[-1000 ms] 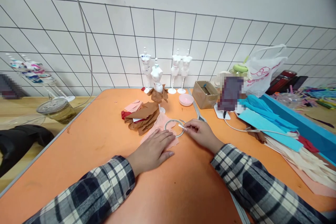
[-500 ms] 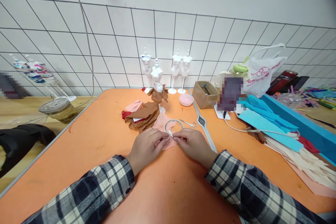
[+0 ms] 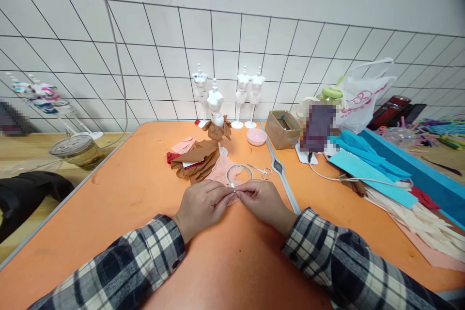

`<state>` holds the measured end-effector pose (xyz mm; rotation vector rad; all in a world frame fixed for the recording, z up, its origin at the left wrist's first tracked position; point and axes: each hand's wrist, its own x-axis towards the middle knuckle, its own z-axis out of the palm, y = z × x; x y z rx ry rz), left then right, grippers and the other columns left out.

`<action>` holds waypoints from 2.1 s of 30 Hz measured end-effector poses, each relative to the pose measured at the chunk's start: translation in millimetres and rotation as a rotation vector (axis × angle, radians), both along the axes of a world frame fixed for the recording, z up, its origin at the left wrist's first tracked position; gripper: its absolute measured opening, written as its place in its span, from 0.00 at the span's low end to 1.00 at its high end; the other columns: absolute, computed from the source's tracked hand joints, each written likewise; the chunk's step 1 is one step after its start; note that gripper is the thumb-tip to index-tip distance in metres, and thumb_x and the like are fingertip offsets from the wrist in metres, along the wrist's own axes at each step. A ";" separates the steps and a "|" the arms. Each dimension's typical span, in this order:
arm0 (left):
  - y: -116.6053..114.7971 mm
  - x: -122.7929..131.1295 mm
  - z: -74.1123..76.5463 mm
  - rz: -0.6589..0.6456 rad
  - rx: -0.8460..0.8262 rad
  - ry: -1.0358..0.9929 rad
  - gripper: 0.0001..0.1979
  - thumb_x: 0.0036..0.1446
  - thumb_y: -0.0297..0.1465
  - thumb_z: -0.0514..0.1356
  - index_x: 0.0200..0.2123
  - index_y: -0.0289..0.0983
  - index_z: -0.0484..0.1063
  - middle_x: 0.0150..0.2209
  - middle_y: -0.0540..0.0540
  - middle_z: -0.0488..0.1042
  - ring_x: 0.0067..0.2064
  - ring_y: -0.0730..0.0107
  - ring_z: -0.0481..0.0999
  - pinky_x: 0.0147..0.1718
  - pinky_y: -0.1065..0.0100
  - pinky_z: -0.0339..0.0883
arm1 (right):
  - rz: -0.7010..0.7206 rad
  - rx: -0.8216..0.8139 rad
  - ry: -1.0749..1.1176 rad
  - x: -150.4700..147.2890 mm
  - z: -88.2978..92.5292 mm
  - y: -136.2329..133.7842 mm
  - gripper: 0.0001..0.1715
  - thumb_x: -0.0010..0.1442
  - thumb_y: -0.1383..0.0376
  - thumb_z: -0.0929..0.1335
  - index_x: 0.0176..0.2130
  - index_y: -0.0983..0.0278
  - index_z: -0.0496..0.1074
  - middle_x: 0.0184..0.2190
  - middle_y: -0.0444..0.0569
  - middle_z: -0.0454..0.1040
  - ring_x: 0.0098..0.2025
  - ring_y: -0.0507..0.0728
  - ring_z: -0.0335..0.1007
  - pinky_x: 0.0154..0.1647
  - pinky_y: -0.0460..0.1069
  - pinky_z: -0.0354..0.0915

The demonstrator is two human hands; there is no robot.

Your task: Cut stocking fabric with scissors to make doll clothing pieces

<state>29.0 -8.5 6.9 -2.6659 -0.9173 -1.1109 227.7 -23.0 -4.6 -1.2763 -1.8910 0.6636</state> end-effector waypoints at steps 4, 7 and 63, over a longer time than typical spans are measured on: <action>-1.0 2.0 -0.2 0.023 0.035 0.035 0.07 0.60 0.29 0.59 0.34 0.38 0.77 0.29 0.49 0.80 0.29 0.70 0.78 0.29 0.69 0.66 | -0.008 0.071 -0.043 -2.6 -0.2 -2.8 0.10 0.57 0.68 0.68 0.36 0.59 0.80 0.27 0.44 0.77 0.29 0.52 0.69 0.31 0.45 0.60; -1.2 3.4 -1.1 0.018 0.047 0.058 0.07 0.59 0.29 0.59 0.31 0.37 0.77 0.27 0.49 0.80 0.29 0.70 0.78 0.29 0.69 0.66 | -0.032 0.099 -0.099 -6.3 0.3 -5.3 0.09 0.56 0.69 0.68 0.34 0.60 0.79 0.24 0.43 0.74 0.27 0.51 0.67 0.29 0.45 0.58; 6.1 8.7 -2.0 0.115 -0.836 -0.532 0.07 0.54 0.32 0.59 0.27 0.35 0.72 0.25 0.49 0.75 0.26 0.72 0.72 0.26 0.73 0.65 | 0.259 -0.582 0.929 0.3 6.3 -0.5 0.31 0.54 0.58 0.74 0.56 0.56 0.67 0.57 0.53 0.70 0.54 0.56 0.71 0.54 0.53 0.64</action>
